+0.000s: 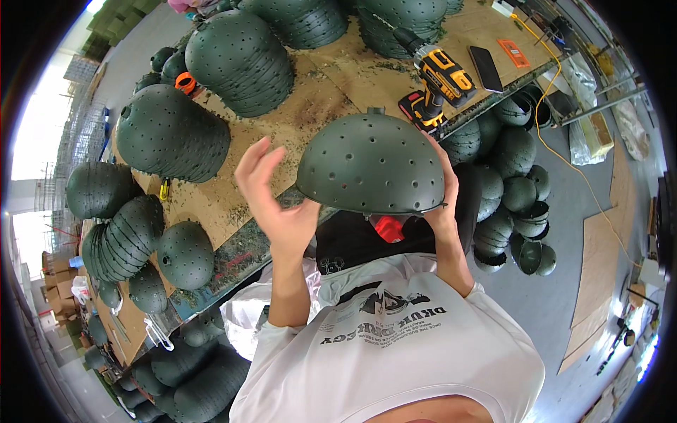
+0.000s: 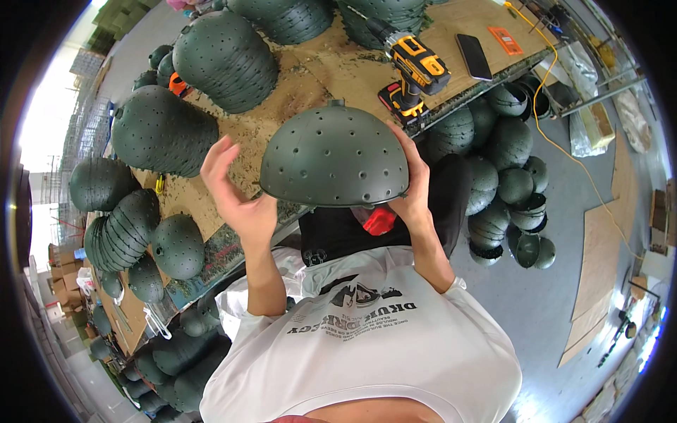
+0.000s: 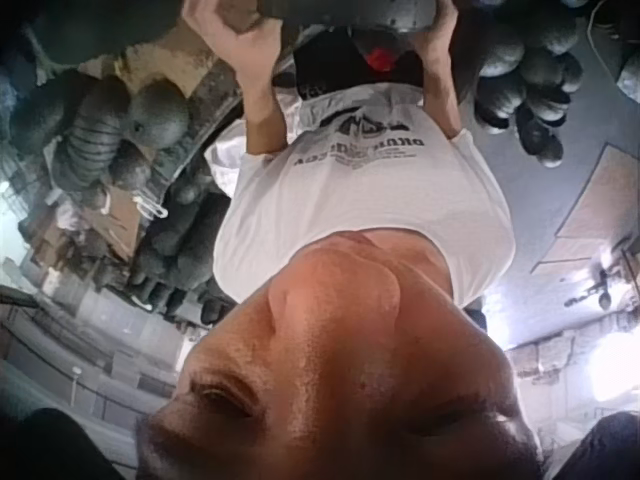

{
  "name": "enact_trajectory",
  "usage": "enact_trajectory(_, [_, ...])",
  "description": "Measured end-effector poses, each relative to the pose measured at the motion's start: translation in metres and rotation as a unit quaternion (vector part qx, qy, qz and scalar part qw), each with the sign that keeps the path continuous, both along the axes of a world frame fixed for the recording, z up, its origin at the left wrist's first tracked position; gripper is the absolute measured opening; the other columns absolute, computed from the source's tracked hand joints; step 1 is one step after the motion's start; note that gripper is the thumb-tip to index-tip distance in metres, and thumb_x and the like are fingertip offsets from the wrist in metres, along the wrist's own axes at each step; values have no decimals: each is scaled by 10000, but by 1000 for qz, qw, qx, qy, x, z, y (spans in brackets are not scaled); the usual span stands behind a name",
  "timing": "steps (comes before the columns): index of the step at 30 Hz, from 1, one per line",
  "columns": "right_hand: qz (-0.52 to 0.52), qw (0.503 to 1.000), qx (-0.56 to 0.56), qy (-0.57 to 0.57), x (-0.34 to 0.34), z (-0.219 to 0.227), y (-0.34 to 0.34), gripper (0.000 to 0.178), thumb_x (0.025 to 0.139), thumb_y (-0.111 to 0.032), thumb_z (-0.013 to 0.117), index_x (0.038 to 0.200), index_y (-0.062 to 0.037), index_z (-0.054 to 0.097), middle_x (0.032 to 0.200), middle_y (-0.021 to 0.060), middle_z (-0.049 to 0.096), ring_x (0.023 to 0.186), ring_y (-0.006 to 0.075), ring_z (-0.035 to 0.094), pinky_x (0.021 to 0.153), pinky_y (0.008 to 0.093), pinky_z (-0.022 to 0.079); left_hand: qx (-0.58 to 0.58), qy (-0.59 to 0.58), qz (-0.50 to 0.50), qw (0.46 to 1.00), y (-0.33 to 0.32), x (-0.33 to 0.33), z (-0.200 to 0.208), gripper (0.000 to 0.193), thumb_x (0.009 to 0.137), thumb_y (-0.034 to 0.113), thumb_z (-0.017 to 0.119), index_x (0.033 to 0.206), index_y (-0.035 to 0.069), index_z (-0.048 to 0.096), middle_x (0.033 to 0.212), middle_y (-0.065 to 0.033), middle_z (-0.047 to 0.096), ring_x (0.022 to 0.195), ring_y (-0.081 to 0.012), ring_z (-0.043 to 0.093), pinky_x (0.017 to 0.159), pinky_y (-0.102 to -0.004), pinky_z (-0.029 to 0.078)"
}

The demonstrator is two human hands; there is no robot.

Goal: Using a power drill to process holes in green plastic helmet-like components in a factory setting.

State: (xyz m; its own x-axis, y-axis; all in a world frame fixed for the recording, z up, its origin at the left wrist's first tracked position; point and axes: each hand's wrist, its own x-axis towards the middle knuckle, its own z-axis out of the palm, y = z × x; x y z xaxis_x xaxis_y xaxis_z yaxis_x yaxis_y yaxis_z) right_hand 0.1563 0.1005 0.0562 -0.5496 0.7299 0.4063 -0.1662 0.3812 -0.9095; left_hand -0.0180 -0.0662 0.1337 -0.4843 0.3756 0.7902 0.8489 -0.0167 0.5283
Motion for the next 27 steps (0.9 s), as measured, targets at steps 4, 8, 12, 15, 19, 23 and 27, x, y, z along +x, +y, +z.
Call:
enact_trajectory(4, [-30,997,-58,49,-3,-24,0,687,841,-82,748,1453,47,464,1333,157,639,1205,207,617,1053,337,457,50,-284,-14,958,-23,22,-37,531,833,46,777,1290,24,509,1218,-134,577,1158,-266,581,1051,-390,440])
enact_trajectory(8, [-85,991,-83,58,-9,-40,-1,644,877,-67,716,1459,35,462,1366,156,619,1214,211,613,1056,342,462,132,-638,-269,709,-40,43,-43,503,967,187,686,1370,-18,467,1312,-134,597,1232,-259,583,1081,-421,445])
enact_trajectory(12, [-77,989,-105,72,-12,-45,-3,593,892,-55,694,1439,35,485,1383,160,606,1231,224,603,1065,345,456,183,-657,-428,593,-30,69,-47,533,975,270,689,1390,-11,507,1412,-146,572,1305,-269,556,1102,-450,438])
enact_trajectory(15, [-71,996,20,54,-16,-50,3,563,893,-50,683,1421,32,505,1398,164,594,1248,235,594,1075,351,447,184,-640,-430,609,-27,68,-57,420,1017,258,626,1326,-16,550,1302,-135,645,1178,-256,643,1042,-416,492])
enact_trajectory(19, [-56,995,33,79,-21,-44,13,540,884,-39,682,1397,25,525,1373,152,599,1233,238,600,1064,365,457,141,-626,-435,631,-25,58,-61,299,1021,231,618,1187,-18,635,1273,-137,663,1111,-247,679,977,-388,542])
enact_trajectory(23, [-22,997,-67,15,-29,-42,29,572,844,-10,728,1378,15,523,1314,138,612,1205,238,608,1027,367,484,153,-621,-408,652,-19,54,-58,231,1027,208,607,1014,-12,677,1074,-126,720,927,-214,705,847,-350,577])
enact_trajectory(27, [54,993,-85,-60,-18,-51,39,588,853,19,734,1387,16,489,1289,134,617,1199,217,608,986,340,510,146,-643,-344,669,-17,46,-65,255,1030,225,601,982,-15,673,910,-106,723,823,-184,684,809,-352,565])
